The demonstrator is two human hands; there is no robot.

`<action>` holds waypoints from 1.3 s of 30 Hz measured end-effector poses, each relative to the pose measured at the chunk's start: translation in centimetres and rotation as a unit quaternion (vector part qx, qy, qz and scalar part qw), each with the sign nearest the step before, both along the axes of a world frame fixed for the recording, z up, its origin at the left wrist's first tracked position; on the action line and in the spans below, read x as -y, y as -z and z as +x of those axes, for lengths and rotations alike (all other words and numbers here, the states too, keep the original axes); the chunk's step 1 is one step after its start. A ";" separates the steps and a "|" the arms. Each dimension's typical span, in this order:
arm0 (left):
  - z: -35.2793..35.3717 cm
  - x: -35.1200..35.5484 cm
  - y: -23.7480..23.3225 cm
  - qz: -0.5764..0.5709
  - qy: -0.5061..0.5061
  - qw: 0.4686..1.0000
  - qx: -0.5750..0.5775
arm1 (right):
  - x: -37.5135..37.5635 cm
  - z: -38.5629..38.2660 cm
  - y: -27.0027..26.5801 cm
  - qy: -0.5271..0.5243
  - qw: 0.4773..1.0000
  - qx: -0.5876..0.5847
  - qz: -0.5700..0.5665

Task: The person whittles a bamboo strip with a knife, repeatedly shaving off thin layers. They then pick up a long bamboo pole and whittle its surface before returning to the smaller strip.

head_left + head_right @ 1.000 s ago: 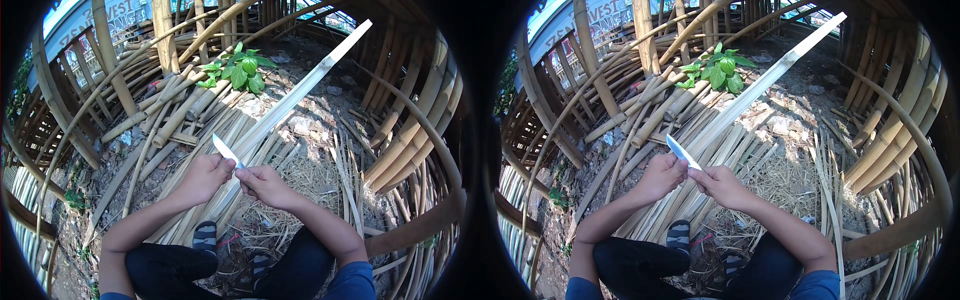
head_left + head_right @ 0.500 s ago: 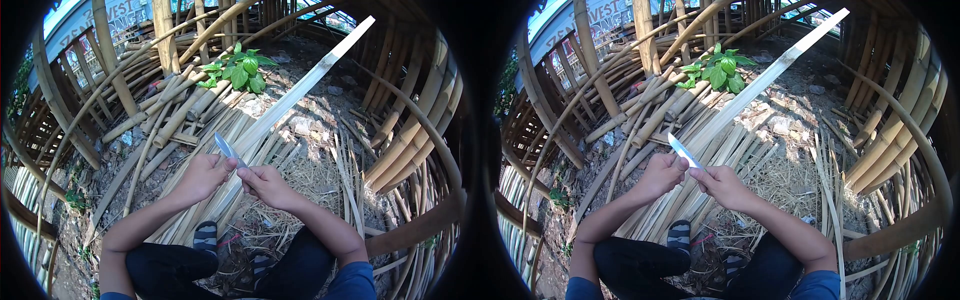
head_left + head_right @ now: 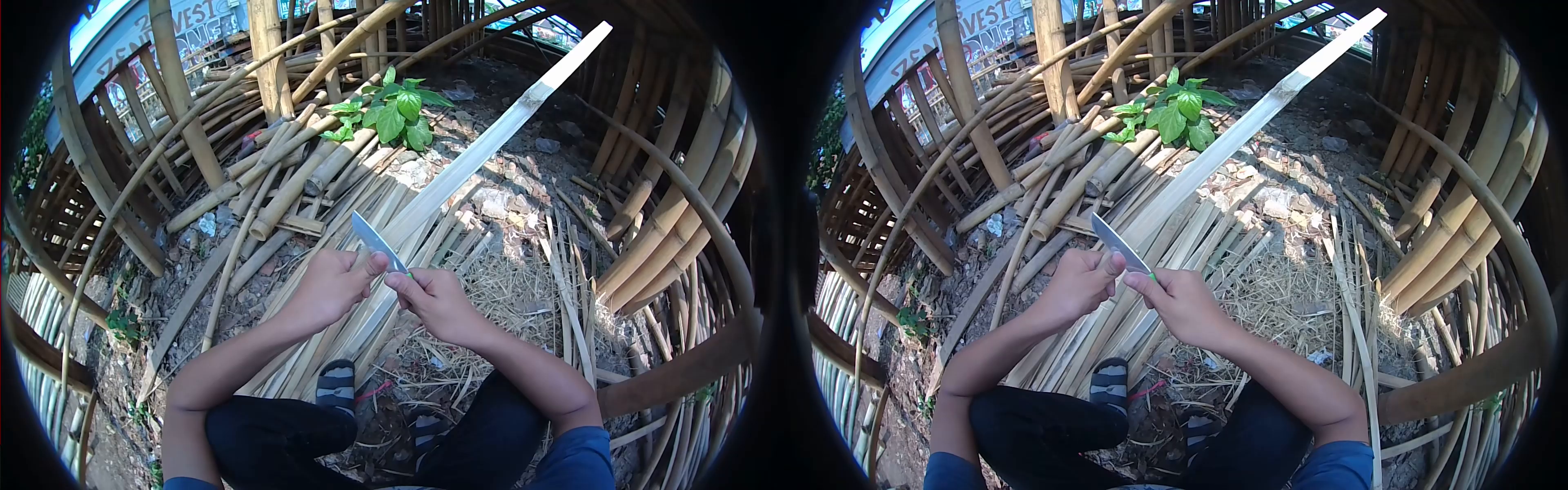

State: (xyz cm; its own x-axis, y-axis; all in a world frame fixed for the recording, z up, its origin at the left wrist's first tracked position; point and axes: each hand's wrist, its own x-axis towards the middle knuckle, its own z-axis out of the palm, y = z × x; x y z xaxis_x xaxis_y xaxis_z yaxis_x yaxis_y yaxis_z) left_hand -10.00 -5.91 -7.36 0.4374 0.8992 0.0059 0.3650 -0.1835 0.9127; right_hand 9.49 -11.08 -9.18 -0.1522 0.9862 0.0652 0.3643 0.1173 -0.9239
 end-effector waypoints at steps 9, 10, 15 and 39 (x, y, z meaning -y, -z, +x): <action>0.1 0.0 0.0 -0.070 0.025 0.996 0.047 | 0.1 0.5 -0.1 0.014 0.996 0.094 0.004; 0.2 0.0 0.2 -0.094 0.051 0.990 0.096 | 0.0 0.4 0.0 0.015 0.995 0.094 0.004; 0.1 0.0 0.3 -0.099 0.096 0.987 0.088 | 0.0 -0.3 1.3 0.024 0.983 0.112 0.142; 0.4 1.0 0.1 -0.105 0.076 0.990 0.052 | -2.2 1.4 3.3 0.079 0.800 0.367 0.468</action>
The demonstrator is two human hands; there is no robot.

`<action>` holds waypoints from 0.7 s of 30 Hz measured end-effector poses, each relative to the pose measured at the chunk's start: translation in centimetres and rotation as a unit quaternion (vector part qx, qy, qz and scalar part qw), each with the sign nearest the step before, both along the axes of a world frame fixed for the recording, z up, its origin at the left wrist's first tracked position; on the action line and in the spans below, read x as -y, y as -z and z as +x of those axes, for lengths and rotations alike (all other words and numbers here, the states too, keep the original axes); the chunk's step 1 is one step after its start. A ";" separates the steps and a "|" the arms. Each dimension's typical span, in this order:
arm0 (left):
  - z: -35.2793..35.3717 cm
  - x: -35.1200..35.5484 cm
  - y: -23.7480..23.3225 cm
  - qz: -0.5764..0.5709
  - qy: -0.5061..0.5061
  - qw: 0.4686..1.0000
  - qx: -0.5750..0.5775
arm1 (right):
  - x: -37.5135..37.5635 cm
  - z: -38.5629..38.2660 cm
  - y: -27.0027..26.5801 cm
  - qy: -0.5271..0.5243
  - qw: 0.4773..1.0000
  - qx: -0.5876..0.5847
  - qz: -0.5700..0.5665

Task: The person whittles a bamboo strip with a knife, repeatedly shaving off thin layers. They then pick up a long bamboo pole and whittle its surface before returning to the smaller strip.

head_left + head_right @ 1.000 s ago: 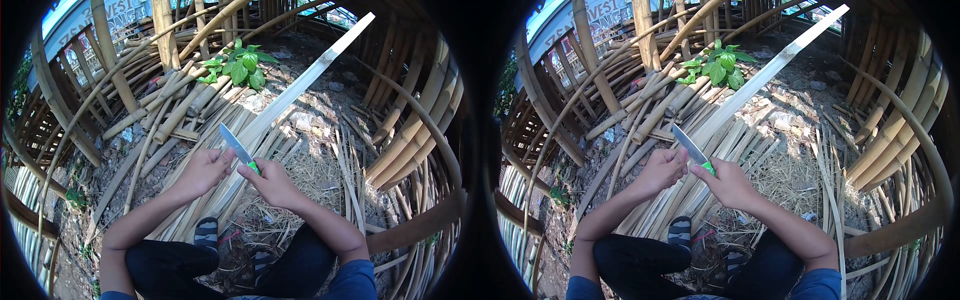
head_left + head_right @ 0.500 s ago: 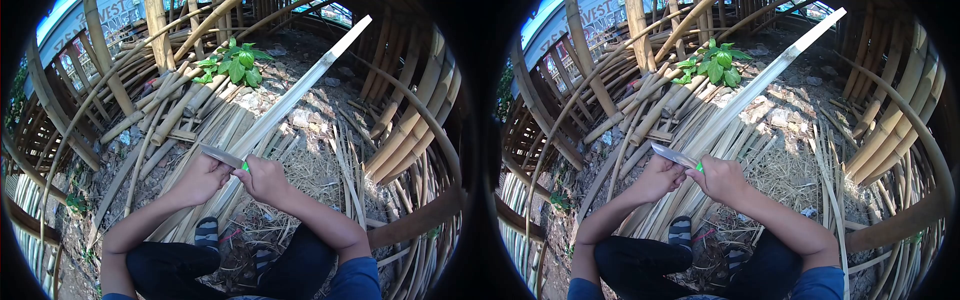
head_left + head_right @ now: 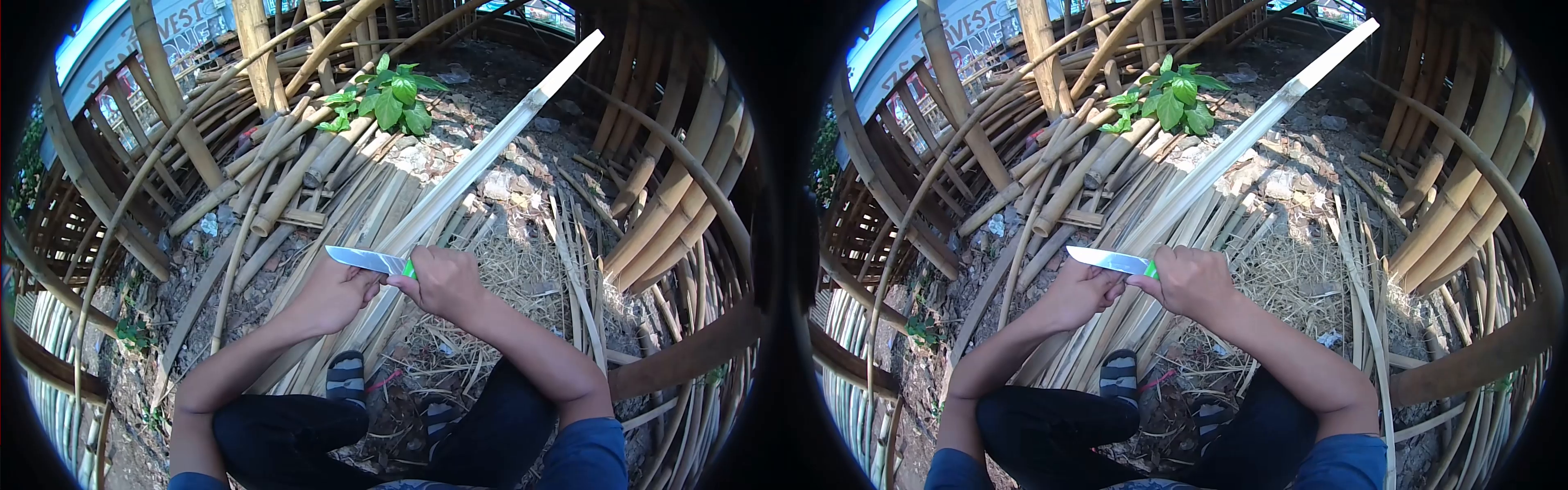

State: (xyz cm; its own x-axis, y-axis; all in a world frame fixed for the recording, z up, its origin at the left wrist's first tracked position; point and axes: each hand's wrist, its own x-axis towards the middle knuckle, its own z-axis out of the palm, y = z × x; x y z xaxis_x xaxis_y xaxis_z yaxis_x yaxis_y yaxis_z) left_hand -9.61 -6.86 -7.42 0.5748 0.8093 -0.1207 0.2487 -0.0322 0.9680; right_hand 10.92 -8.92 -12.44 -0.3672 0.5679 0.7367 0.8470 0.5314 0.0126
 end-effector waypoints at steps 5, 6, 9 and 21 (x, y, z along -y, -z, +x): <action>0.2 0.0 -0.2 0.014 -0.013 1.000 -0.015 | -0.1 0.4 -0.1 -0.007 1.000 -0.007 0.017; 0.3 0.1 0.0 -0.004 -0.015 1.000 0.007 | -0.1 0.5 -0.2 -0.006 1.000 -0.003 0.027; 0.6 0.3 -0.3 -0.025 -0.021 0.999 0.032 | -0.2 0.8 -0.1 -0.005 0.999 0.003 0.041; 0.8 0.3 -0.1 -0.025 -0.008 0.999 0.026 | -0.3 3.2 -0.5 0.039 0.993 0.062 0.089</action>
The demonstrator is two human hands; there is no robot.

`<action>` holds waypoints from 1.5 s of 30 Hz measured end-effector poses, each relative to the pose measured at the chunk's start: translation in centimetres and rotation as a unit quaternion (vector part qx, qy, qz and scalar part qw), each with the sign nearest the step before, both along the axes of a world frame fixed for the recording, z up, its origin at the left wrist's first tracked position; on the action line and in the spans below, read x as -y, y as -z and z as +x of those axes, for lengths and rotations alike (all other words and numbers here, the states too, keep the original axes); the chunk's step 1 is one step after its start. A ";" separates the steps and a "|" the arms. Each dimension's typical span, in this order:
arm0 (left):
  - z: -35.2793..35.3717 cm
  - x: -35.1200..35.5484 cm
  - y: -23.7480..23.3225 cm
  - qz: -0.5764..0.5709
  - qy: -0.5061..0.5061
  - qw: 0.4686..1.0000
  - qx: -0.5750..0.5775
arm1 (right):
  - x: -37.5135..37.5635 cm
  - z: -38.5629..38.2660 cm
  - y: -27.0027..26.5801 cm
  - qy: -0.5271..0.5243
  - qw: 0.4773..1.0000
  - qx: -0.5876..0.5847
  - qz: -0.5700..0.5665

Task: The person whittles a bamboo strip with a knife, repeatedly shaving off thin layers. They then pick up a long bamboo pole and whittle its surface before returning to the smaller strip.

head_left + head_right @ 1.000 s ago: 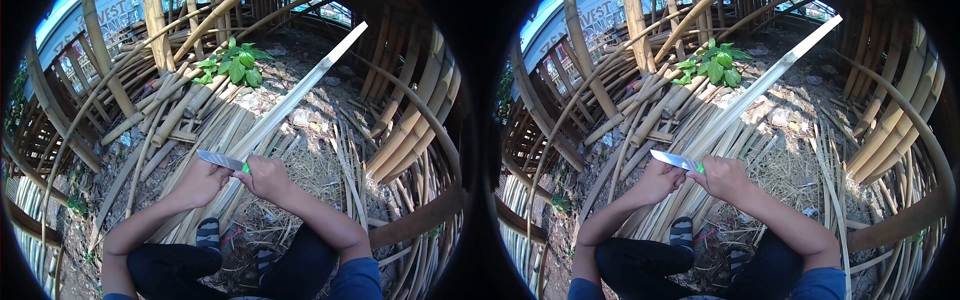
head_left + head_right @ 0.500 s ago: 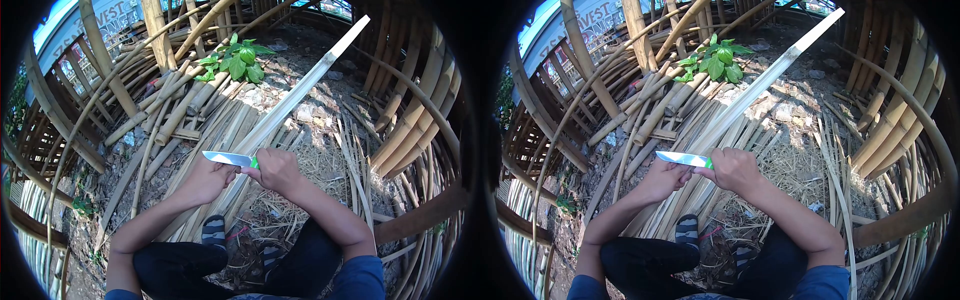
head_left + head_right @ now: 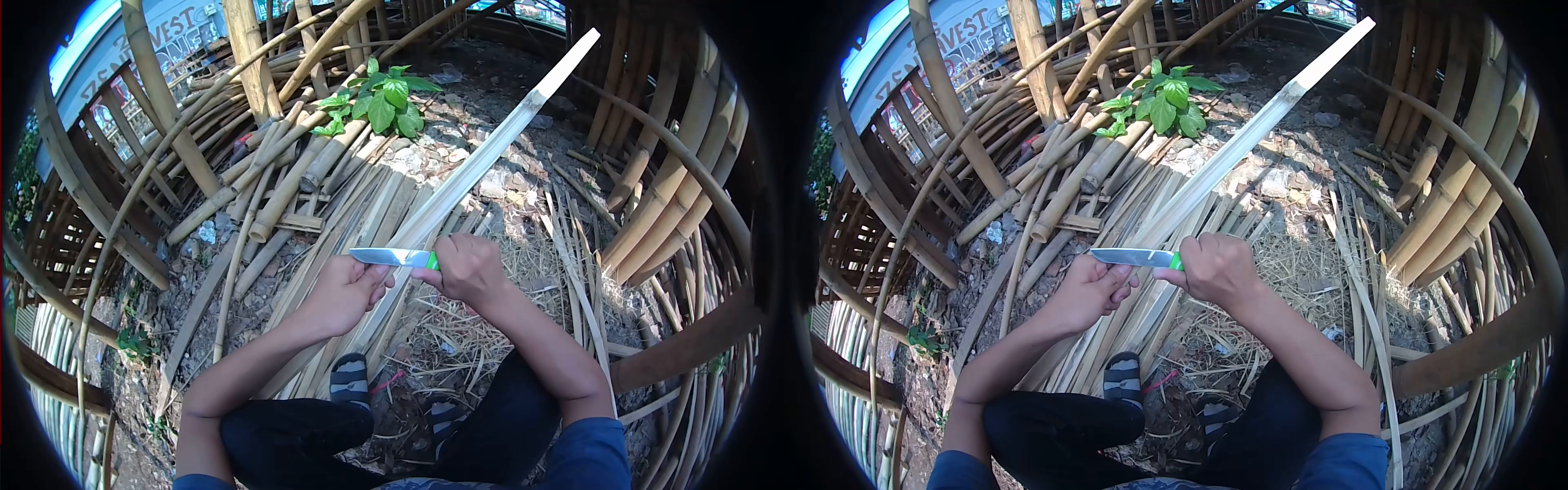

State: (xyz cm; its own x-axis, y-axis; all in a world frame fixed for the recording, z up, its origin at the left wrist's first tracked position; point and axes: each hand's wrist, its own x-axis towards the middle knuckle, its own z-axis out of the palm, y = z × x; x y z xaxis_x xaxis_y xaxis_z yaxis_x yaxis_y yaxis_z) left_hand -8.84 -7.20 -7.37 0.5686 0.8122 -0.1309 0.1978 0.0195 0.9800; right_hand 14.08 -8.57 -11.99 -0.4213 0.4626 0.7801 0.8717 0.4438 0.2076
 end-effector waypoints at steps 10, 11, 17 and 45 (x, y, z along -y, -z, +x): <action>-3.0 -0.6 1.6 -0.037 -0.002 0.999 -0.030 | -0.4 7.3 0.6 0.182 0.981 -0.058 -0.026; -2.9 -0.6 1.4 -0.057 -0.007 0.998 -0.032 | -0.4 8.0 0.7 0.187 0.980 -0.057 -0.025; -2.8 -0.2 1.5 -0.060 0.019 0.997 -0.044 | 0.4 9.4 0.9 0.176 0.984 -0.004 0.003; -4.5 2.1 1.4 -0.027 0.038 0.991 -0.121 | 1.1 11.3 1.8 0.115 0.993 0.010 -0.011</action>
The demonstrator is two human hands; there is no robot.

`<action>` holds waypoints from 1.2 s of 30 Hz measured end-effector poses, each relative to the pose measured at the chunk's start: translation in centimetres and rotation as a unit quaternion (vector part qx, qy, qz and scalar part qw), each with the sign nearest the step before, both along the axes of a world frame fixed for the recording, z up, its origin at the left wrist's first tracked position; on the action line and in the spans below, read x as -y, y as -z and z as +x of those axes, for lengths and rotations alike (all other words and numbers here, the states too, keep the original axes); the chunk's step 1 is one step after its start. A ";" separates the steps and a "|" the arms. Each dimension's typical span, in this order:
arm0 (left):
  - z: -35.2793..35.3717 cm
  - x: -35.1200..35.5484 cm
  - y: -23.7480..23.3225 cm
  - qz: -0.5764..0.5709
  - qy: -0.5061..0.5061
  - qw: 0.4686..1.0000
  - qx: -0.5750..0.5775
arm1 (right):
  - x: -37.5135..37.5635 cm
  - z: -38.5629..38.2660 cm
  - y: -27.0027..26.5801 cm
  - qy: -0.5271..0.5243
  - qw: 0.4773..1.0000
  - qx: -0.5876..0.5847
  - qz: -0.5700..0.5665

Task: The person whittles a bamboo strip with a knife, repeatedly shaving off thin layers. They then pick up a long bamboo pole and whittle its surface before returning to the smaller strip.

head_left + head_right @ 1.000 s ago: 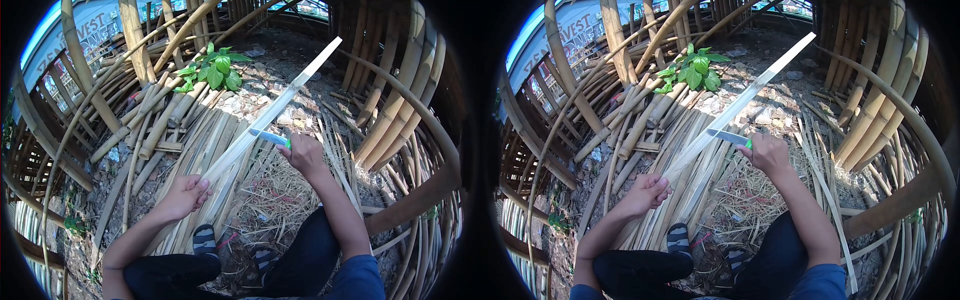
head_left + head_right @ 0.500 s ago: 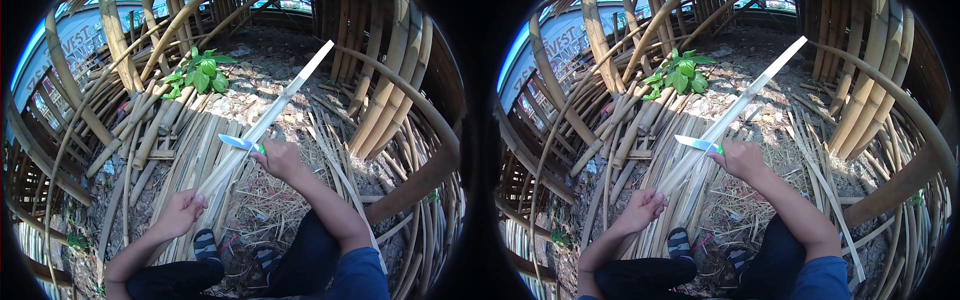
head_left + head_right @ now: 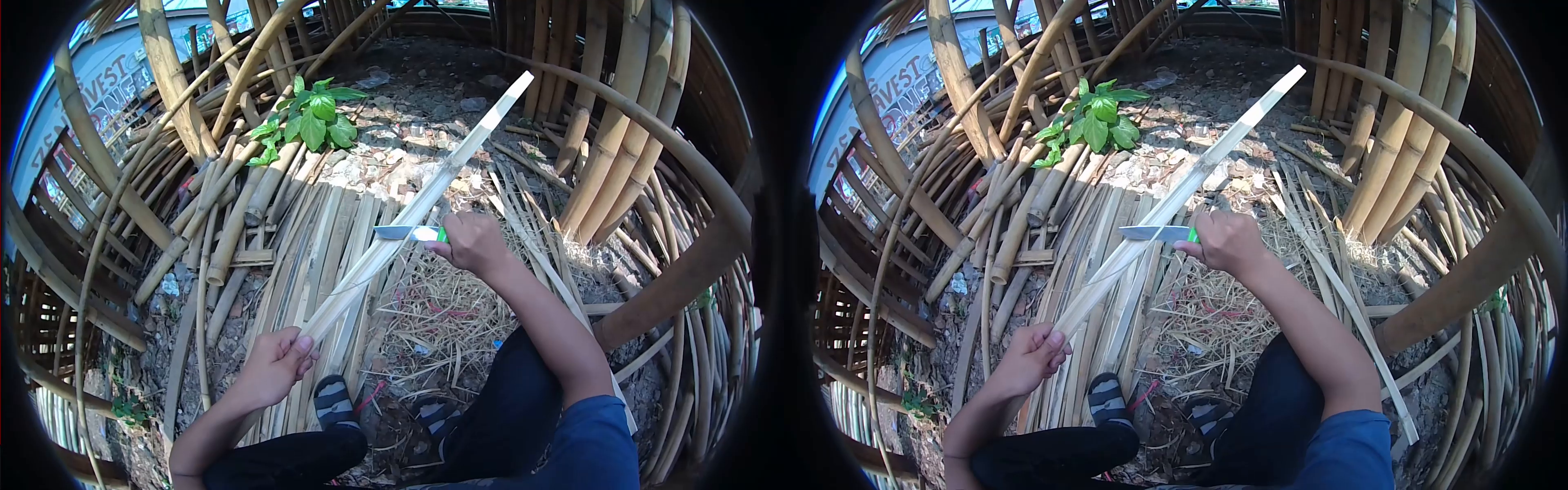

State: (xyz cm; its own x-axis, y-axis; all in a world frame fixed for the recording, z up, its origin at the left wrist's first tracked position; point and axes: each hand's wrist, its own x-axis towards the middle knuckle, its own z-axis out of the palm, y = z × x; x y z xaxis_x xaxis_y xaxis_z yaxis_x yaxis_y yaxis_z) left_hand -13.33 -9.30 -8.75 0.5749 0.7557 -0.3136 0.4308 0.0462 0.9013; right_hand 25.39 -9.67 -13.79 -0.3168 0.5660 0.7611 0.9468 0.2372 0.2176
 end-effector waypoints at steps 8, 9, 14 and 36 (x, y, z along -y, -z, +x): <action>-3.7 -0.7 1.2 -0.011 -0.047 0.999 -0.010 | 4.3 13.7 4.4 0.425 0.827 -0.359 -0.086; -3.6 -0.9 2.1 -0.042 -0.042 0.998 -0.001 | 4.8 14.4 4.5 0.418 0.802 -0.409 -0.124; -0.9 -2.7 3.4 -0.053 -0.039 0.998 -0.010 | 2.6 13.4 3.8 0.344 0.797 -0.493 -0.056; 6.0 -2.6 -0.6 0.267 -0.052 0.962 0.027 | -0.1 -11.6 -2.2 -0.106 0.972 -0.178 -0.109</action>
